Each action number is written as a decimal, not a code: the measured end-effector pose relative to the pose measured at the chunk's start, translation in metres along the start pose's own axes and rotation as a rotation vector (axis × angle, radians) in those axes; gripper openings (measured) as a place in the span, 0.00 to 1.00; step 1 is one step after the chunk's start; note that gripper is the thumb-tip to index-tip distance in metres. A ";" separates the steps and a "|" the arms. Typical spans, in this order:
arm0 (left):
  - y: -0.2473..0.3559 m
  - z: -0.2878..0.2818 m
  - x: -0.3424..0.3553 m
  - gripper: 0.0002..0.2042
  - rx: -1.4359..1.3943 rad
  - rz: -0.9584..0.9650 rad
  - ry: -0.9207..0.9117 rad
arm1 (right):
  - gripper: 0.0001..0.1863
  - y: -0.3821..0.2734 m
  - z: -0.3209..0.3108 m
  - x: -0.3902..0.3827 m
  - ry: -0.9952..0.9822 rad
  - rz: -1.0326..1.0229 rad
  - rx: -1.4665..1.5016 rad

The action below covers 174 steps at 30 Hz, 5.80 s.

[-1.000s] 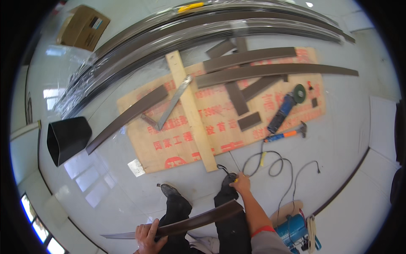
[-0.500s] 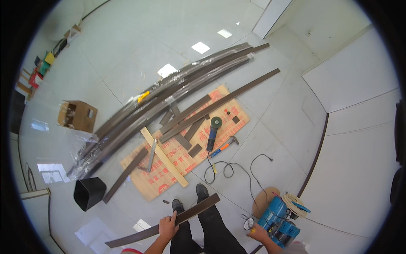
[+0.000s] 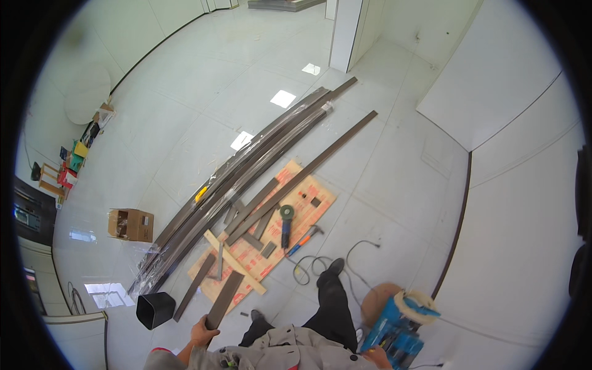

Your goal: The person measures and cuts a wooden trim piece using a square and angle grinder, then applies adhesive with a caulking gun and installs the trim along the wall base. The person also handles a small plastic bag and places the trim into the corner.

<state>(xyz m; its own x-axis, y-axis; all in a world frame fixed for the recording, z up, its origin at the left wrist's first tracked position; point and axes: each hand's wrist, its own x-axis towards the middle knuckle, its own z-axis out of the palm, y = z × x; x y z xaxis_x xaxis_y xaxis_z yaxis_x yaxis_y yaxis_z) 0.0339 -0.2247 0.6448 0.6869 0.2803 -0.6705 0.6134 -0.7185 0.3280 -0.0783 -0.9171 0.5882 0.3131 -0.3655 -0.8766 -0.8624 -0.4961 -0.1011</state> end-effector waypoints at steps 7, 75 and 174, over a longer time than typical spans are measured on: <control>0.135 0.007 0.012 0.36 -0.207 -0.272 -0.187 | 0.28 -0.172 -0.206 0.074 0.199 -0.505 0.501; 1.377 -0.910 1.400 0.47 -0.739 0.033 0.097 | 0.25 -1.968 -0.925 0.612 -0.016 -0.408 -0.230; 3.964 -1.404 3.126 0.47 1.226 1.554 -1.001 | 0.31 -4.127 -1.903 1.394 0.398 0.833 1.835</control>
<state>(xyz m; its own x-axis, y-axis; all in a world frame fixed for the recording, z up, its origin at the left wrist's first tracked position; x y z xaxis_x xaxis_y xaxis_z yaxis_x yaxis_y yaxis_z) 5.1598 -1.3029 0.7829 -0.3627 -0.7703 -0.5245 -0.8022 -0.0285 0.5964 4.6747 -0.8780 0.6796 -0.4507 -0.2784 -0.8482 -0.0397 0.9554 -0.2925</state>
